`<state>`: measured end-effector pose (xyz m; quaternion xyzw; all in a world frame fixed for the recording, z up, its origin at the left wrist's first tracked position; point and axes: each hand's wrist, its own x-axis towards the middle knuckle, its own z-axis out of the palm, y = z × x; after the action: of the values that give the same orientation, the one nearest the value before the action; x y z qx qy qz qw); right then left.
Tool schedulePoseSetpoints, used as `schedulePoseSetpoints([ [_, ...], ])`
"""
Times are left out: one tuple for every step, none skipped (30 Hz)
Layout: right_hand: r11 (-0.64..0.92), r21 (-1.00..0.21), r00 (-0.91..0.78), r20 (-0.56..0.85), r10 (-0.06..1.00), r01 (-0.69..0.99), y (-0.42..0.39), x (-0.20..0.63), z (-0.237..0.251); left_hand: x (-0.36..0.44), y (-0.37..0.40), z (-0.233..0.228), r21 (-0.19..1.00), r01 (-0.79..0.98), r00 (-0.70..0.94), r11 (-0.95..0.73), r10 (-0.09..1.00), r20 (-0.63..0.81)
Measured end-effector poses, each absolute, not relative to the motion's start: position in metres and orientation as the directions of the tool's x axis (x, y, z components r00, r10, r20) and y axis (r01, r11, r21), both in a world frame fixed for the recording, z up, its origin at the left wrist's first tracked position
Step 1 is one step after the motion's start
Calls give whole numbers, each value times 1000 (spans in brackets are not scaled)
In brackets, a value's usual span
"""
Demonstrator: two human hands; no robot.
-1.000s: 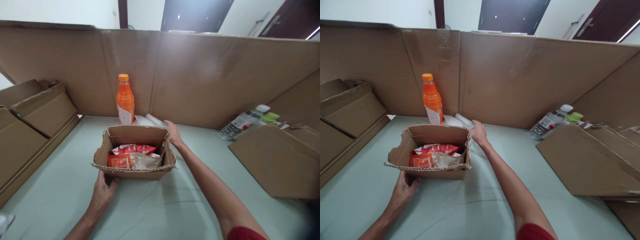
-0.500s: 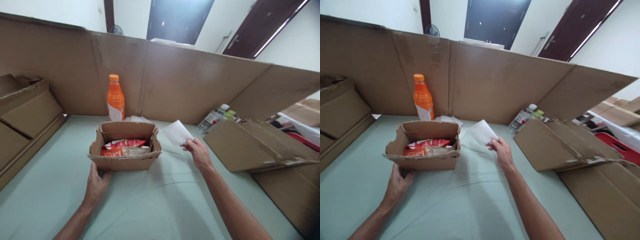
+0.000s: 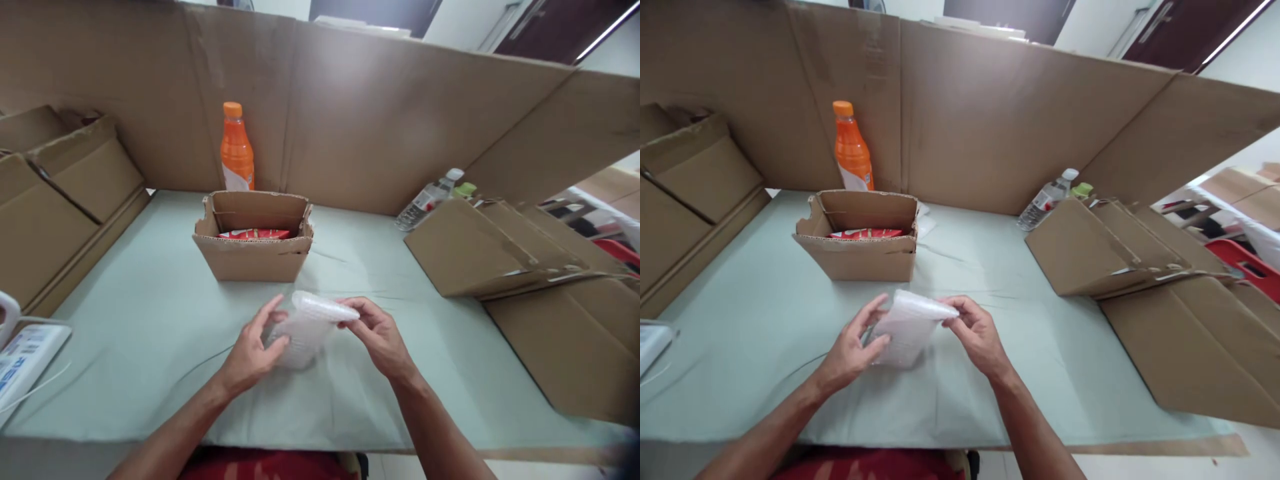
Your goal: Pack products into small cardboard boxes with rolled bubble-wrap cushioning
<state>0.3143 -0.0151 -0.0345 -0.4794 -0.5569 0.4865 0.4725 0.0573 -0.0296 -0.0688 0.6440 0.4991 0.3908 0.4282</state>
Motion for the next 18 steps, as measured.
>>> schedulePoseSetpoints([
  [111, -993, -53, 109, 993, 38, -18, 315, -34, 57, -29, -71, 966, 256, 214, -30, 976, -27],
  [152, -988, -6, 152, 988, -16, -21, 317, -35, 55, -29, -72, 975, 212, 216, 64, 970, -110],
  [182, -980, 37, 180, 983, -79, -24, 321, -36, 51, -29, -73, 974, 179, 207, 136, 963, -172],
  [196, -971, 67, 189, 980, -138, -28, 326, -39, 46, -30, -73, 969, 159, 200, 187, 955, -217],
  [196, -964, 85, 183, 979, -180, -32, 331, -41, 39, -31, -71, 962, 154, 204, 224, 946, -252],
  [189, -963, 95, 173, 980, -191, -36, 336, -44, 32, -33, -70, 955, 165, 223, 246, 934, -279],
  [176, -970, 96, 162, 982, -168, -39, 340, -47, 24, -36, -67, 948, 190, 252, 257, 920, -300],
  [166, -979, 91, 156, 984, -117, -42, 342, -50, 16, -38, -64, 941, 223, 282, 256, 907, -314],
  [161, -986, 78, 157, 985, -48, -43, 343, -51, 9, -40, -59, 934, 261, 306, 246, 896, -322],
  [165, -986, 50, 166, 985, 27, -43, 341, -52, 2, -42, -55, 925, 304, 326, 227, 888, -325],
  [182, -978, 4, 183, 983, 102, -42, 338, -51, -4, -43, -49, 914, 354, 339, 200, 883, -324],
  [215, -962, -60, 208, 976, 171, -40, 332, -48, -8, -43, -43, 899, 410, 349, 156, 884, -312],
  [269, -935, -146, 240, 960, 231, -37, 325, -43, -9, -44, -37, 878, 470, 361, 91, 888, -285],
  [343, -897, -250, 277, 928, 280, -33, 316, -37, -9, -44, -31, 846, 532, 386, 2, 889, -245],
  [432, -847, -372, 309, 875, 312, -28, 306, -31, -7, -45, -25, 796, 595, 430, -109, 880, -201],
  [523, -790, -500, 328, 801, 320, -24, 295, -25, -3, -46, -19, 725, 649, 488, -231, 857, -163],
  [605, -734, -624, 324, 711, 308, -20, 284, -19, 2, -48, -14, 638, 685, 551, -352, 823, -138],
  [671, -684, -730, 299, 615, 285, -16, 274, -15, 7, -49, -10, 546, 701, 611, -460, 781, -126],
])
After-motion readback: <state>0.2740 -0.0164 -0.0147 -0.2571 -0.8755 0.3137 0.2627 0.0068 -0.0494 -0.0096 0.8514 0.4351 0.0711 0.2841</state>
